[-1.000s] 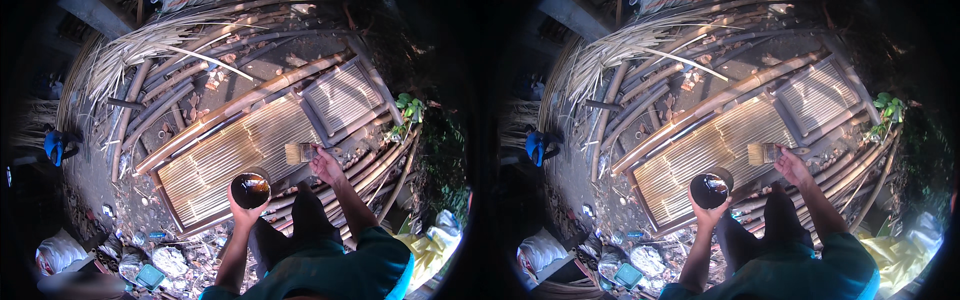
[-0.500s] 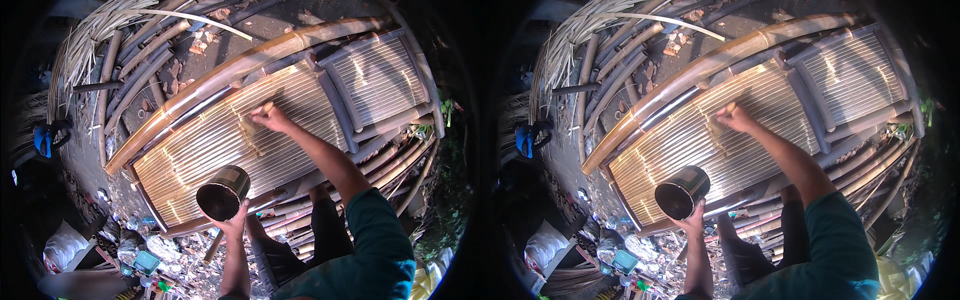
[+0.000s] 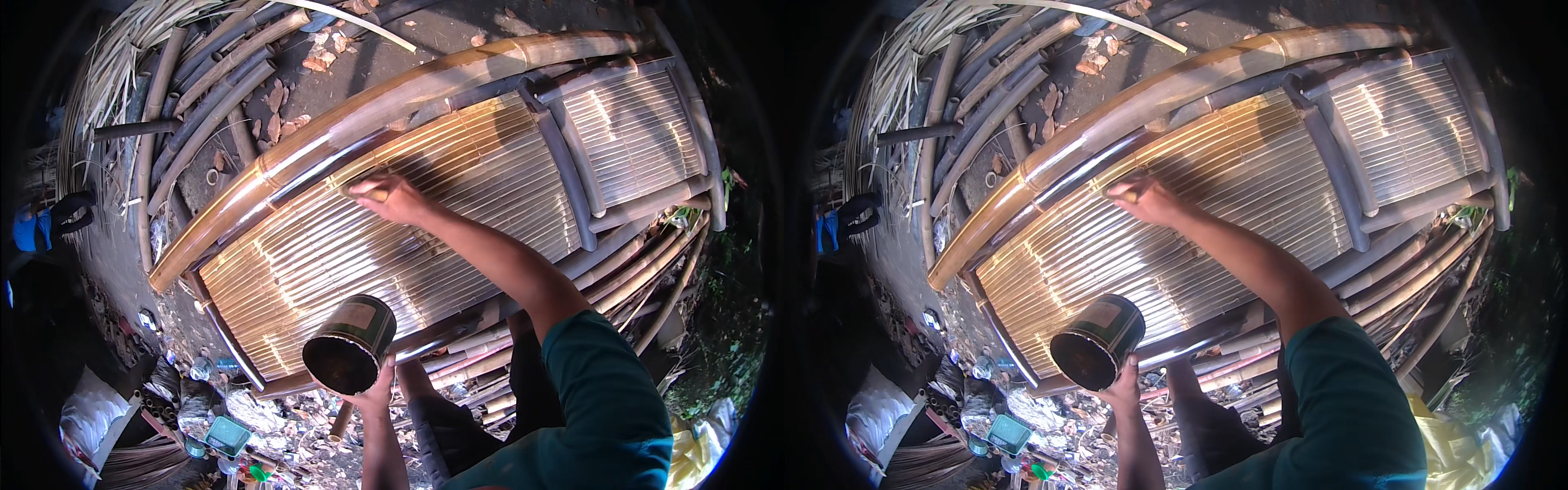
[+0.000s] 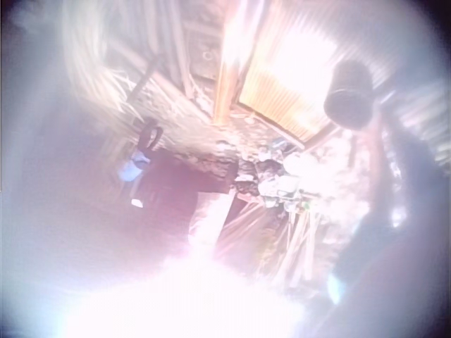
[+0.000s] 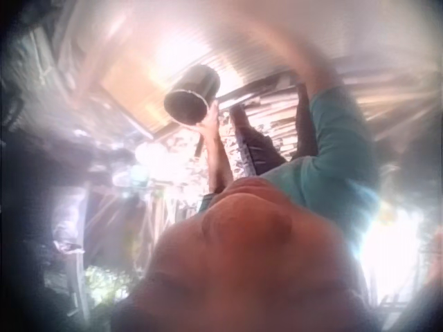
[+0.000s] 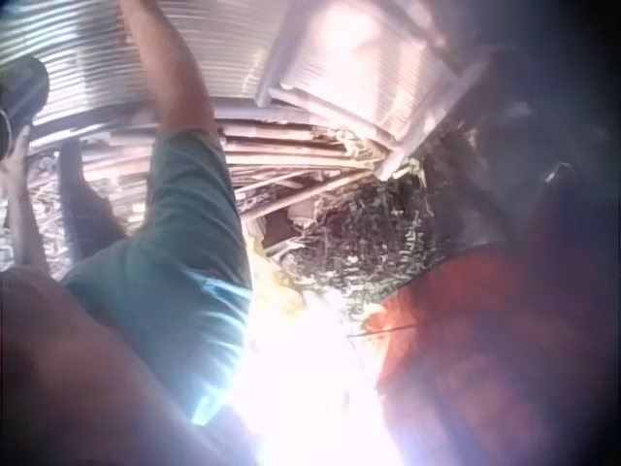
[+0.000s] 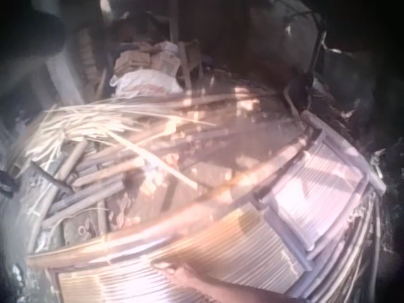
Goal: The person applies varnish to a bamboo chair using a brush. They repeatedly dip the brush into a can and coat the chair's slats and frame, moving around the chair to cover different sections.
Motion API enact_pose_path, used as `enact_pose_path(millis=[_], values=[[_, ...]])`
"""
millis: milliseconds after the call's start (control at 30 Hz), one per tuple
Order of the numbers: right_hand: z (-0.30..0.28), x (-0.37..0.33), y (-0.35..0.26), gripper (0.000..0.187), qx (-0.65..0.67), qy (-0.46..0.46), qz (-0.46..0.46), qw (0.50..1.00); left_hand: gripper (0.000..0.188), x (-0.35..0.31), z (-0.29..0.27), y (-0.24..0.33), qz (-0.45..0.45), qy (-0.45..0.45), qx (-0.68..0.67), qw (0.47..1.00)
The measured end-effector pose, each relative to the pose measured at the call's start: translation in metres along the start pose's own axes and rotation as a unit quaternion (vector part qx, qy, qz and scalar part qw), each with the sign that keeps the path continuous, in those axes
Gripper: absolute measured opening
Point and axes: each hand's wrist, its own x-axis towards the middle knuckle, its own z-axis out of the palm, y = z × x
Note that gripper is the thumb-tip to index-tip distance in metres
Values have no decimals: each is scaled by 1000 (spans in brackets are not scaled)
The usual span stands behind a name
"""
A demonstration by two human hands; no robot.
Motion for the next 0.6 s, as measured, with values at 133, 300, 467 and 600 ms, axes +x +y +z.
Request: enact_pose_path(millis=[133,300,467,600], values=[[-148,12,90,25,-36,193,-16,980,98,8,8,0,-9,21,-46,999],[-267,20,137,23,-99,462,14,881,86,13,17,-6,-30,0,-83,996],[-96,26,69,21,41,215,5,976,71,13,22,8,-87,-24,-90,992],[-223,36,121,19,-3,323,16,946,64,22,49,35,-68,-14,-143,987]])
